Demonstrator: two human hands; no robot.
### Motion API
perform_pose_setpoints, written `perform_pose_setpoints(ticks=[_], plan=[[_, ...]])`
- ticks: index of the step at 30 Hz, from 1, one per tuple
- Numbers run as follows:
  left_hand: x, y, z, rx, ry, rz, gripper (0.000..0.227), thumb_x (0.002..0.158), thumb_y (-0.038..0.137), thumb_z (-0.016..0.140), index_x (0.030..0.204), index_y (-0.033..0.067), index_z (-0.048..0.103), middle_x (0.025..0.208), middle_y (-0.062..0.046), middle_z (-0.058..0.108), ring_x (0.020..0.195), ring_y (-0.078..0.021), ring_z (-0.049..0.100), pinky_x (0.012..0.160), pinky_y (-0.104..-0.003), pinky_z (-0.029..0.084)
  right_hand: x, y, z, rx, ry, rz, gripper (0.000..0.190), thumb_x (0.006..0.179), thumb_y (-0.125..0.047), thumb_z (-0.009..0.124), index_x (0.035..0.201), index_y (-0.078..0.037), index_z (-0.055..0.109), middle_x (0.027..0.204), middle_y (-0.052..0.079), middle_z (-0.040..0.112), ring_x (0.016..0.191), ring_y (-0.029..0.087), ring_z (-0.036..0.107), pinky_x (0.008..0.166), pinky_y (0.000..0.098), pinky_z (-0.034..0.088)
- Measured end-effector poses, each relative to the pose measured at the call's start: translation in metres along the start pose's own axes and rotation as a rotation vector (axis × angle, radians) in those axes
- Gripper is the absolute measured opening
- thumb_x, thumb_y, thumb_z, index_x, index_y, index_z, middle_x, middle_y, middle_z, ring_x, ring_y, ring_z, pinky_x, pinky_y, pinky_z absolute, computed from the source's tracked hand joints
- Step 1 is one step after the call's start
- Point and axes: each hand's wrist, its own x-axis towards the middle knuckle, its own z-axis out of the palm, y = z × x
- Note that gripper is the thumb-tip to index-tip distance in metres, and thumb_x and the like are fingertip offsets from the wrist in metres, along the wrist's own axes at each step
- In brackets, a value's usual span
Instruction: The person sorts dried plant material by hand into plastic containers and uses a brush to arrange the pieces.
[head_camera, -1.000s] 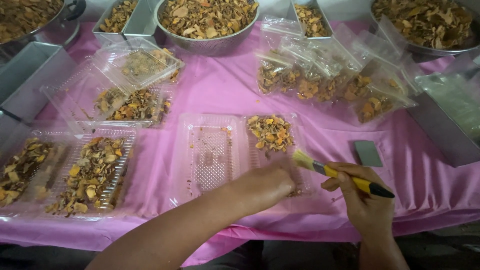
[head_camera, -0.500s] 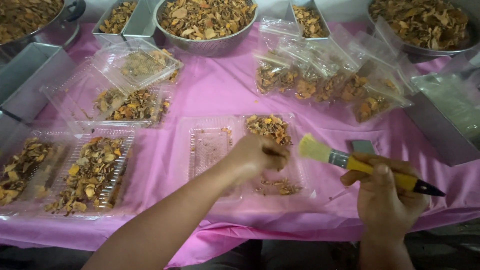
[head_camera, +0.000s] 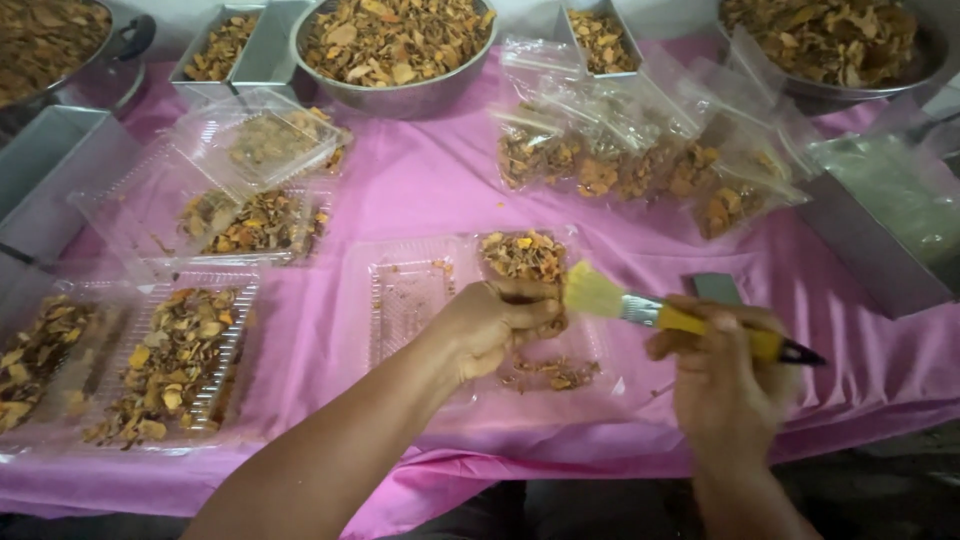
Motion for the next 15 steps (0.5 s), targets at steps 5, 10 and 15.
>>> perform_pose_setpoints(ticks=[5, 10, 15], plan=[[0.008, -0.001, -0.01, 0.015, 0.081, 0.003, 0.04, 0.082, -0.009, 0.07, 0.122, -0.0094, 0.067, 0.108, -0.02, 0.072, 0.091, -0.0248, 0.069, 0.087, -0.03, 0.059, -0.008, 0.003, -0.007, 0.088, -0.166, 0.11, 0.013, 0.108, -0.011, 0.058, 0.112, -0.009, 0.07, 0.109, 0.019, 0.076, 0.072, 0.026, 0.077, 0.055, 0.031, 0.067], [0.0, -0.002, -0.01, 0.031, 0.031, 0.002, 0.019, 0.087, -0.014, 0.064, 0.105, -0.0109, 0.072, 0.115, -0.02, 0.076, 0.069, -0.0204, 0.068, 0.064, -0.032, 0.063, -0.003, 0.007, -0.008, 0.132, -0.202, 0.082, 0.015, 0.109, -0.007, 0.054, 0.115, -0.004, 0.068, 0.107, 0.024, 0.075, 0.067, 0.029, 0.076, 0.055, 0.0321, 0.067], [-0.004, -0.001, -0.007, 0.068, 0.032, -0.046, 0.046, 0.083, -0.01, 0.067, 0.129, -0.0128, 0.062, 0.121, -0.025, 0.072, 0.101, -0.0294, 0.07, 0.089, -0.033, 0.06, 0.012, 0.0, -0.005, 0.062, -0.196, 0.072, 0.013, 0.109, -0.01, 0.058, 0.109, -0.008, 0.07, 0.101, 0.017, 0.076, 0.07, 0.023, 0.075, 0.055, 0.0274, 0.065]])
